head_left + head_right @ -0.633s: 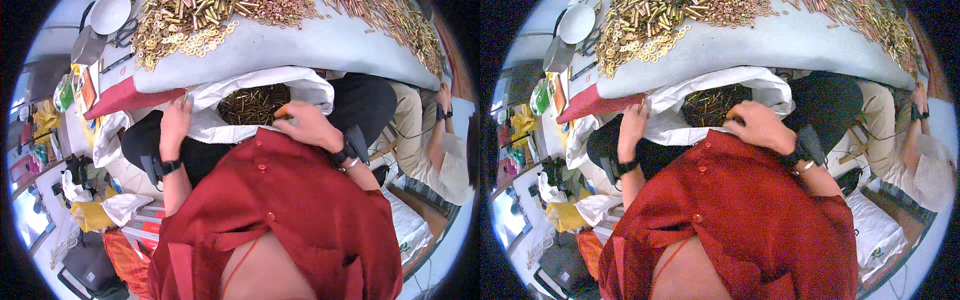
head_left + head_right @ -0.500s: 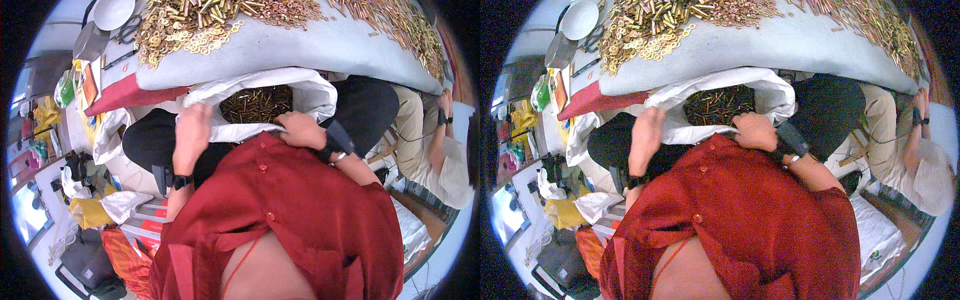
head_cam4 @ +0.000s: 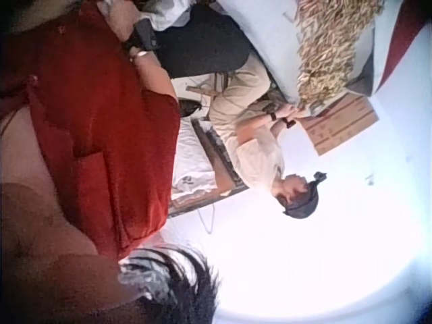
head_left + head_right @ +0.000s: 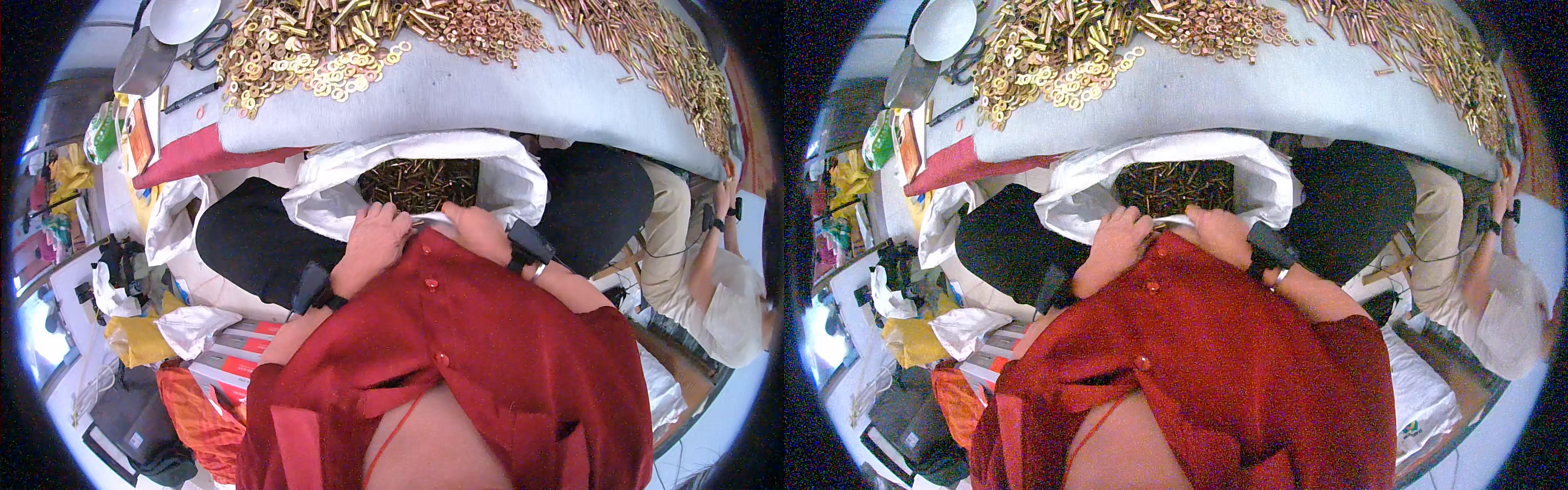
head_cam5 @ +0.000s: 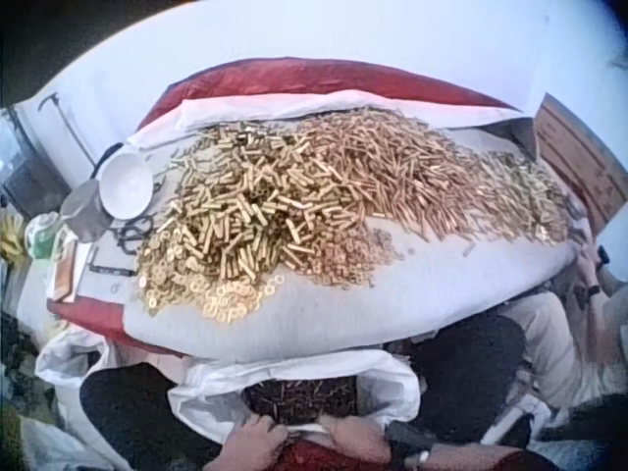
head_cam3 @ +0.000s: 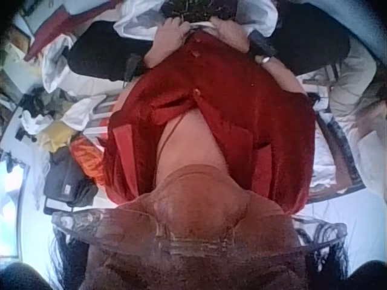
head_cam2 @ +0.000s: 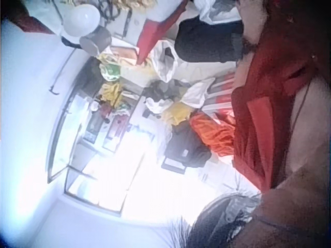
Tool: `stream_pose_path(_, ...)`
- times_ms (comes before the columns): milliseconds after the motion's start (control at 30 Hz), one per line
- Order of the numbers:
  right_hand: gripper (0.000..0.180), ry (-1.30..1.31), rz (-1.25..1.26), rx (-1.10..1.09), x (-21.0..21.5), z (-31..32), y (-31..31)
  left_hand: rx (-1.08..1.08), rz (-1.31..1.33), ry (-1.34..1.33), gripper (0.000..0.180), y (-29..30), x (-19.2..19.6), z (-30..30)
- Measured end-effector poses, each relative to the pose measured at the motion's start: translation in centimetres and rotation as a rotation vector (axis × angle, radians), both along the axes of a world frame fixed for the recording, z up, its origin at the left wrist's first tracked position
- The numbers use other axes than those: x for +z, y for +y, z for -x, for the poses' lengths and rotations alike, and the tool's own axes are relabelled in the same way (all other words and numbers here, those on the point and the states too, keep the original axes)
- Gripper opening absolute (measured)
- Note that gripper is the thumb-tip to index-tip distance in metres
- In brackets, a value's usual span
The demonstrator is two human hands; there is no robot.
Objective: Manually assembling metal connector components by placing washers/rings onto cylindrical terminals.
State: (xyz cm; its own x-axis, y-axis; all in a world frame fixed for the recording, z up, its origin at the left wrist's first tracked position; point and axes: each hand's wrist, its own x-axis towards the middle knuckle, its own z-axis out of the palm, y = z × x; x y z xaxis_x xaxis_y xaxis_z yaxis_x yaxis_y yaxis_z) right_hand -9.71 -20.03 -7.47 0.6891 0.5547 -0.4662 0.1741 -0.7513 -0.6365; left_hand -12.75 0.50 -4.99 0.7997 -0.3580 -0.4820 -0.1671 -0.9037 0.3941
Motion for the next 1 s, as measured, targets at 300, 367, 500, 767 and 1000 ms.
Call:
stream_pose_path(300, 0.032, 0.124, -0.305, -0.113, -0.9, -2.2, -0.1, 0.148, 0.055, -0.209, 0.025, 0.6, -0.4, -4.2)
stream_pose_path(367, 0.023, 0.037, -0.321, -0.005, 5.1, -5.5, 0.6, 0.161, 0.101, -0.400, 0.027, 1.8, 2.0, -6.9)
stream_pose_path(500, 0.015, 0.054, -0.245, 0.062, 13.1, -6.0, 0.1, 0.137, 0.240, -0.517, 0.021, 1.7, 8.2, -5.9)
stream_pose_path(767, 0.033, 0.132, -0.225, 0.048, 10.5, -2.3, -1.4, 0.167, 0.147, -0.200, 0.021, -0.3, 7.6, -1.6)
stream_pose_path(1000, 0.053, 0.250, -0.285, -0.159, 8.2, -4.5, -1.7, 0.114, 0.073, -0.054, 0.026, 1.2, 8.0, -3.2)
